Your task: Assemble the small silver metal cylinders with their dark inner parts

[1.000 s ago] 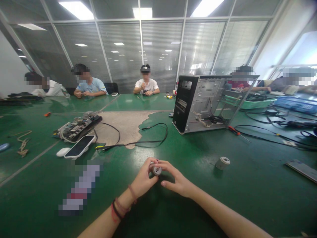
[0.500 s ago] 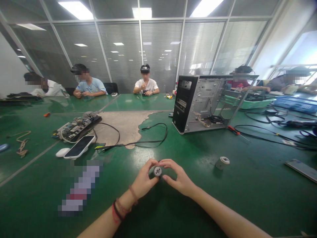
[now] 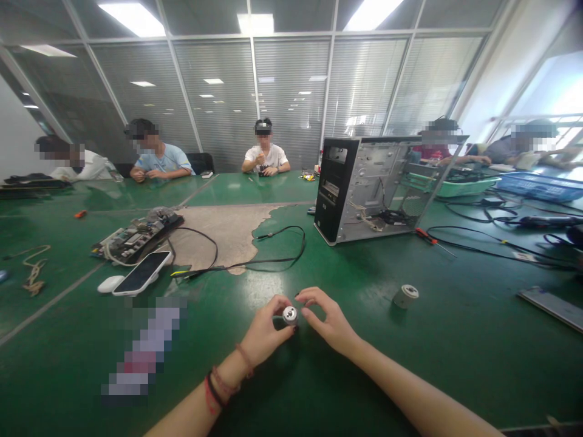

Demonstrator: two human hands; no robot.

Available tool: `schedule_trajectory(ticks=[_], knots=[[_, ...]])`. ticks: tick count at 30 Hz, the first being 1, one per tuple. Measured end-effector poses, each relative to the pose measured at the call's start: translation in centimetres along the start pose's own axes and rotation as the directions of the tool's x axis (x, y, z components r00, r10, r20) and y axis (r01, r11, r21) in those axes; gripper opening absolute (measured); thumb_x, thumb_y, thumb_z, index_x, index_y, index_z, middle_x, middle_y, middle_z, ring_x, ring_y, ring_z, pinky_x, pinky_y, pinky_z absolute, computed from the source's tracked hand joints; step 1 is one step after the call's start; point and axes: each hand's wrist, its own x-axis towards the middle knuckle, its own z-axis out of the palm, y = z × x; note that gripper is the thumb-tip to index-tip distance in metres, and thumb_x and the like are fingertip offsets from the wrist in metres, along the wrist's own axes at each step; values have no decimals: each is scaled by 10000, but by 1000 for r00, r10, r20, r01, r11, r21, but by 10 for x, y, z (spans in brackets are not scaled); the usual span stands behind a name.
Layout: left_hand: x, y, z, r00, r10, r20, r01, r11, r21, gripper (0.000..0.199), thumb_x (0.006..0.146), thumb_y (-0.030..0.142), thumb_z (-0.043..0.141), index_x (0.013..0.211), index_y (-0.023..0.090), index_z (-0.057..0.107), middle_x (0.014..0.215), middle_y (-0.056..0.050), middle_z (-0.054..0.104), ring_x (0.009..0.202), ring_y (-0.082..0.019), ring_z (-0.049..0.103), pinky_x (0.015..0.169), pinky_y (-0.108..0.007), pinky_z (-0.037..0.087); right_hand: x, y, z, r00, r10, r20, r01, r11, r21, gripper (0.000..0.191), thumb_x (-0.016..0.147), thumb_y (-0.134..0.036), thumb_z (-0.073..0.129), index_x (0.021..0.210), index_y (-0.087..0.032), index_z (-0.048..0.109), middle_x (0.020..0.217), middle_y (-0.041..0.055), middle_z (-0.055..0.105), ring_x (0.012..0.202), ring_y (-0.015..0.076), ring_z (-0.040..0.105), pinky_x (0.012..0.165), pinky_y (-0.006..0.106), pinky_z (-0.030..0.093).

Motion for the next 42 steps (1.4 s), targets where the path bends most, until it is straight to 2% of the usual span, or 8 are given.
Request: schedule_trajectory(ticks=[11,18,24,28,34,36,38,42], knots=[[1,1,0,999,-16,32,15,1000,14,244,702,123,595,921,174,500,866,-5,571,817,-153,553,738,-256,436,3,-5,14,997,53,49,-51,998,-35,117,825,-204,547,906,-206,632,929,47,561,884,172,551,816,310,437],[3,1,-13,998,-9,61,15,995,-97,325,731,201,640,1024,172,502,1025,-71,590,987,-200,564,889,-344,427,6,-6,14,995,93,47,-92,995,-25,93,814,-252,564,855,-207,634,939,47,556,916,187,547,836,321,426],[10,-5,-25,989,-127,-77,99,951,-294,231,773,262,580,971,163,516,937,-77,633,927,-199,600,863,-376,445,7,-8,15,993,103,52,-102,995,-15,102,833,-268,549,851,-203,625,919,47,568,882,178,546,806,311,429],[12,-9,-28,968,-198,-157,142,939,-313,187,778,266,551,927,157,518,864,-58,640,803,-179,622,759,-342,471,8,-10,14,996,88,22,-89,996,16,124,845,-285,533,868,-199,619,908,46,574,846,168,544,761,295,439],[12,-8,-28,962,-200,-188,137,943,-304,186,754,241,565,915,164,513,827,-38,644,759,-156,619,718,-303,470,10,-3,-3,990,128,-60,-130,991,-32,136,850,-293,515,883,-192,600,840,36,595,790,165,544,737,300,440],[12,-7,-28,960,-201,-194,138,945,-296,180,749,238,565,906,164,515,816,-34,640,753,-152,613,711,-297,467,10,1,-11,986,165,-5,-165,983,-85,126,847,-274,512,886,-189,597,818,29,609,766,163,548,718,297,439],[12,-7,-29,959,-201,-198,140,948,-286,175,748,236,563,900,163,520,811,-34,637,747,-149,608,704,-293,464,9,5,-17,973,198,122,-179,972,-153,107,836,-249,519,866,-188,602,770,16,611,714,153,549,666,280,437],[12,-9,-29,957,-203,-208,141,950,-278,167,743,230,568,892,165,528,806,-32,638,741,-149,605,704,-294,465,5,9,-18,930,193,313,-113,960,-257,86,806,-207,543,833,-198,625,731,5,607,644,136,535,583,248,420]])
